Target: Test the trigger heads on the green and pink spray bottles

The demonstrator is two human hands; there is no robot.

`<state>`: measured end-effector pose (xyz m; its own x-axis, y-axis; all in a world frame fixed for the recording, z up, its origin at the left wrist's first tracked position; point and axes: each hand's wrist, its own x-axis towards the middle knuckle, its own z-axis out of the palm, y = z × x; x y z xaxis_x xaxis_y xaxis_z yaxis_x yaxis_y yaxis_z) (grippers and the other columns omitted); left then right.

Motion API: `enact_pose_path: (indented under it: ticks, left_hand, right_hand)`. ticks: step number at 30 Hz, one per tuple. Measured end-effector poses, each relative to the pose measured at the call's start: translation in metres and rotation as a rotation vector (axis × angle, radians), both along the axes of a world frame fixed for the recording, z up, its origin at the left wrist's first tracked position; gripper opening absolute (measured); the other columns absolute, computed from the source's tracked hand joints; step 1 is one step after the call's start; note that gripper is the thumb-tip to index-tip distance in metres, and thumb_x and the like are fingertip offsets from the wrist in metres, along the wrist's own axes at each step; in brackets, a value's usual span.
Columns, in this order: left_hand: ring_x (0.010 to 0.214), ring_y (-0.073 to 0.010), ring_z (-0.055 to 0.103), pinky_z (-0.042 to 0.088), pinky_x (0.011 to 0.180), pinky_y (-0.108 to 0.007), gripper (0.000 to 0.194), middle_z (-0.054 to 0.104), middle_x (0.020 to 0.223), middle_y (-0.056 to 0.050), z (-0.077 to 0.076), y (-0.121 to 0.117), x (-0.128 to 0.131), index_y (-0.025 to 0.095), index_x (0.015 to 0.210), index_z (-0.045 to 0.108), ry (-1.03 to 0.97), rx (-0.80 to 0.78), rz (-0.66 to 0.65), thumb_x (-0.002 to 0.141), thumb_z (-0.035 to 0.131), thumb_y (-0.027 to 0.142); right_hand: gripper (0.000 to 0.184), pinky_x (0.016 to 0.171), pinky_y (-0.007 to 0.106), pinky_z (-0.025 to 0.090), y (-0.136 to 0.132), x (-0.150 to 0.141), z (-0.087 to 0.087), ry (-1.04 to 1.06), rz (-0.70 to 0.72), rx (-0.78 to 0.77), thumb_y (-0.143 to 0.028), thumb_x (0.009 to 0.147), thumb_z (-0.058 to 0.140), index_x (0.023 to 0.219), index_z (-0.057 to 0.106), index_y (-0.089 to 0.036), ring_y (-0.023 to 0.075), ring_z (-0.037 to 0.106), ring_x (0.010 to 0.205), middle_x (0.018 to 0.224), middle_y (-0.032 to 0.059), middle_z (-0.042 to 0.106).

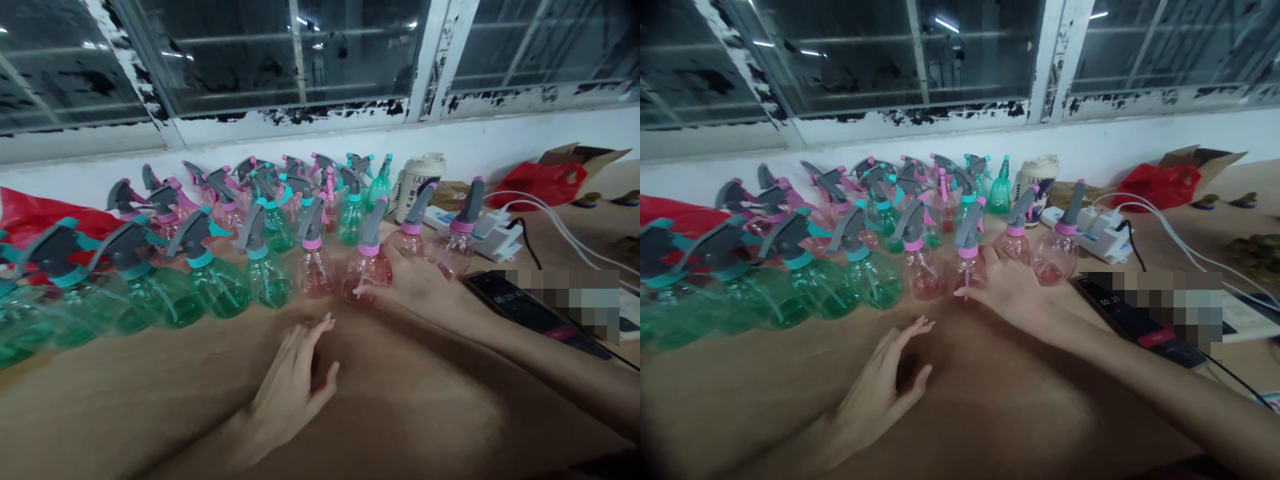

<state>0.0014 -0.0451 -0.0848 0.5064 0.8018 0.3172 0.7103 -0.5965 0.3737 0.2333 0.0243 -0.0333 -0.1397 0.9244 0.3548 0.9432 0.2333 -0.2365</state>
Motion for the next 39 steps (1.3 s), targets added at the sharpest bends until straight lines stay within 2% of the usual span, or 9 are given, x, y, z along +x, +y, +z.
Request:
enact_pose_path:
  ticks: [3, 7, 14, 21, 24, 27, 33, 36, 39]
  left_hand:
    - [0.119, -0.0263, 0.052, 0.039, 0.100, -0.053, 0.047, 0.056, 0.127, -0.011, 0.000, 0.001, 0.000, 0.022, 0.129, 0.028, -0.004, 0.007, -0.009, 0.086, 0.046, 0.019]
    - [0.117, -0.0259, 0.054, 0.038, 0.102, -0.054, 0.045, 0.057, 0.127, -0.009, -0.001, 0.000, -0.001, 0.024, 0.128, 0.031, -0.012, 0.009, 0.005, 0.086, 0.046, 0.018]
    - [0.116, -0.0265, 0.053, 0.041, 0.099, -0.052, 0.043, 0.057, 0.127, -0.008, 0.005, 0.000, -0.001, 0.025, 0.128, 0.032, -0.021, -0.031, 0.011, 0.088, 0.044, 0.017]
    - [0.114, -0.0256, 0.054, 0.044, 0.097, -0.050, 0.044, 0.056, 0.124, -0.009, 0.006, 0.002, -0.001, 0.025, 0.128, 0.031, -0.030, -0.074, -0.002, 0.087, 0.044, 0.016]
    - [0.113, -0.0260, 0.054, 0.044, 0.096, -0.050, 0.041, 0.056, 0.123, -0.009, 0.007, 0.002, -0.001, 0.025, 0.127, 0.032, -0.030, -0.073, 0.007, 0.088, 0.043, 0.016]
    - [0.114, -0.0263, 0.053, 0.043, 0.097, -0.052, 0.039, 0.056, 0.124, -0.009, 0.007, 0.003, -0.001, 0.025, 0.126, 0.033, -0.013, -0.063, 0.009, 0.089, 0.042, 0.016]
    - [0.117, -0.0247, 0.051, 0.040, 0.100, -0.051, 0.035, 0.057, 0.123, -0.005, 0.001, 0.004, -0.002, 0.027, 0.124, 0.037, -0.019, -0.021, 0.044, 0.090, 0.043, 0.020]
    - [0.115, -0.0231, 0.052, 0.043, 0.098, -0.047, 0.032, 0.059, 0.119, -0.004, 0.001, 0.005, -0.003, 0.027, 0.121, 0.040, -0.046, -0.042, 0.035, 0.090, 0.044, 0.020]
    - [0.112, -0.0223, 0.053, 0.045, 0.095, -0.044, 0.030, 0.060, 0.115, -0.004, 0.004, 0.005, -0.003, 0.027, 0.118, 0.042, -0.071, -0.061, 0.022, 0.089, 0.045, 0.019]
  right_hand:
    - [0.070, 0.064, 0.044, 0.050, 0.010, -0.005, 0.001, -0.061, -0.073, -0.055, -0.063, 0.071, 0.058, 0.120, 0.045, -0.015, 0.0352, 0.064, 0.084, 0.098, 0.0159, 0.065]
    - [0.064, 0.074, 0.047, 0.049, 0.021, -0.008, 0.001, -0.099, -0.037, 0.052, -0.057, 0.073, 0.061, 0.118, 0.046, -0.015, 0.0365, 0.056, 0.104, 0.107, 0.0165, 0.061]
    - [0.060, 0.073, 0.046, 0.050, 0.029, -0.014, 0.000, -0.130, -0.065, 0.089, -0.051, 0.074, 0.063, 0.116, 0.049, -0.011, 0.0363, 0.055, 0.103, 0.108, 0.0176, 0.062]
    - [0.065, 0.089, 0.052, 0.044, 0.007, -0.005, 0.008, -0.009, -0.004, 0.123, -0.052, 0.080, 0.056, 0.130, 0.043, -0.013, 0.0366, 0.049, 0.114, 0.122, 0.0180, 0.056]
    - [0.051, 0.086, 0.049, 0.047, -0.013, 0.013, 0.012, 0.052, 0.009, 0.141, -0.052, 0.083, 0.049, 0.120, 0.053, -0.017, 0.0344, 0.053, 0.111, 0.124, 0.0136, 0.056]
    - [0.040, 0.079, 0.043, 0.049, -0.025, 0.037, 0.012, 0.133, 0.031, 0.168, -0.050, 0.085, 0.047, 0.108, 0.061, -0.021, 0.0292, 0.061, 0.097, 0.108, 0.0095, 0.065]
    - [0.039, 0.058, 0.037, 0.047, -0.012, 0.073, 0.005, 0.186, -0.143, 0.217, -0.049, 0.082, 0.053, 0.106, 0.062, -0.019, 0.0225, 0.063, 0.060, 0.083, 0.0082, 0.068]
    - [0.049, 0.059, 0.039, 0.047, 0.002, 0.079, -0.003, 0.184, -0.172, 0.194, -0.054, 0.080, 0.053, 0.113, 0.059, -0.017, 0.0280, 0.064, 0.067, 0.087, 0.0113, 0.069]
    - [0.060, 0.066, 0.044, 0.049, 0.015, 0.076, -0.012, 0.208, -0.103, 0.190, -0.056, 0.079, 0.054, 0.125, 0.049, -0.017, 0.0316, 0.065, 0.082, 0.111, 0.0151, 0.064]
